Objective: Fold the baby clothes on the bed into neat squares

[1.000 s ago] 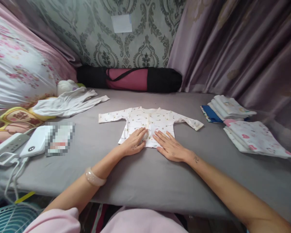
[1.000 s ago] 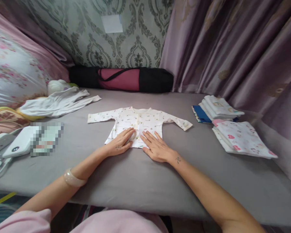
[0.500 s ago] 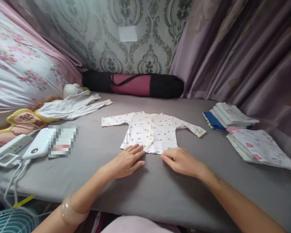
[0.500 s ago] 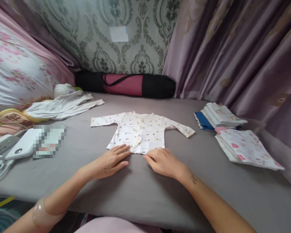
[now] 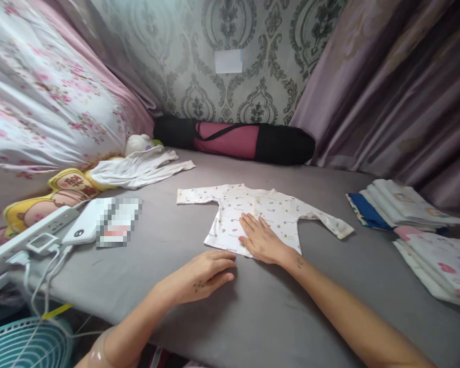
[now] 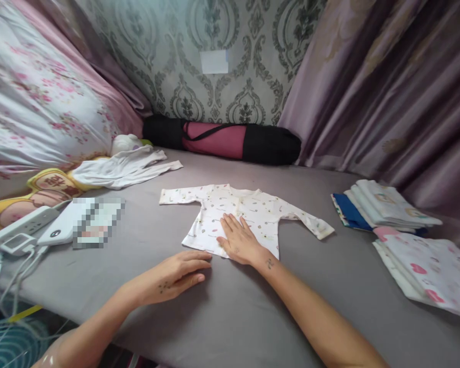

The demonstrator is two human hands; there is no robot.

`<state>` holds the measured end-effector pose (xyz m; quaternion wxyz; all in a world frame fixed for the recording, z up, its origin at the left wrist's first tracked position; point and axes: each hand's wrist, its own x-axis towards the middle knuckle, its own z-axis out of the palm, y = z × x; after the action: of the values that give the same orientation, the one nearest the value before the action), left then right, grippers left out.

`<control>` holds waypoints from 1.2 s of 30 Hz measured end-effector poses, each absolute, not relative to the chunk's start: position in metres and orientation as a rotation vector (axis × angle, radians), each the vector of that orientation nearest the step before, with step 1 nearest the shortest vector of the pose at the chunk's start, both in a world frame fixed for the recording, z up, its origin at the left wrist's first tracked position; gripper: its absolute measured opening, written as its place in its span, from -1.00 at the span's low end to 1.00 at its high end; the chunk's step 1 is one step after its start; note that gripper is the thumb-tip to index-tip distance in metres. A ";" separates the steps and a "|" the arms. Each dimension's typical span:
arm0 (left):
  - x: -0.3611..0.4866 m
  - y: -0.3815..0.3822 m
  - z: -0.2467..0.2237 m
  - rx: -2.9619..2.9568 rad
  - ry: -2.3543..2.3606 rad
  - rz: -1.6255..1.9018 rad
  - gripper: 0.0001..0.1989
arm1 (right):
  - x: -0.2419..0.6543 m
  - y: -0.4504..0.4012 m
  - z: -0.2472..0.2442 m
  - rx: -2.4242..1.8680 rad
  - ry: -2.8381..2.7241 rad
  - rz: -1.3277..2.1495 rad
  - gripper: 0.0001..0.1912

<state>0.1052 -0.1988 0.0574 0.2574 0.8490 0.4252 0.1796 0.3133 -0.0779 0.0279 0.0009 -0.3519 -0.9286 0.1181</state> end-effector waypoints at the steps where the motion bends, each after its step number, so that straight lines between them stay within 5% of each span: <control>1: 0.104 -0.197 0.058 2.285 1.158 0.512 -0.67 | 0.312 -0.075 0.032 -1.119 -2.898 0.382 -0.35; 19: 0.084 -0.181 0.052 2.210 1.303 0.623 -0.70 | 0.268 -0.074 0.024 -1.113 -2.891 0.247 -0.36; 29: 0.083 -0.173 0.049 2.205 1.349 0.601 -0.69 | 0.257 -0.085 0.014 -0.976 -2.884 0.507 -0.37; 36: 0.089 -0.148 0.065 2.229 1.381 0.580 -0.69 | 0.336 -0.040 0.046 -1.063 -2.239 0.727 -0.58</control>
<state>0.0886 -0.1478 0.0653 0.2262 0.8085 0.5010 0.2102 0.3364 -0.0396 0.0458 0.2757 -0.3956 -0.8333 0.2705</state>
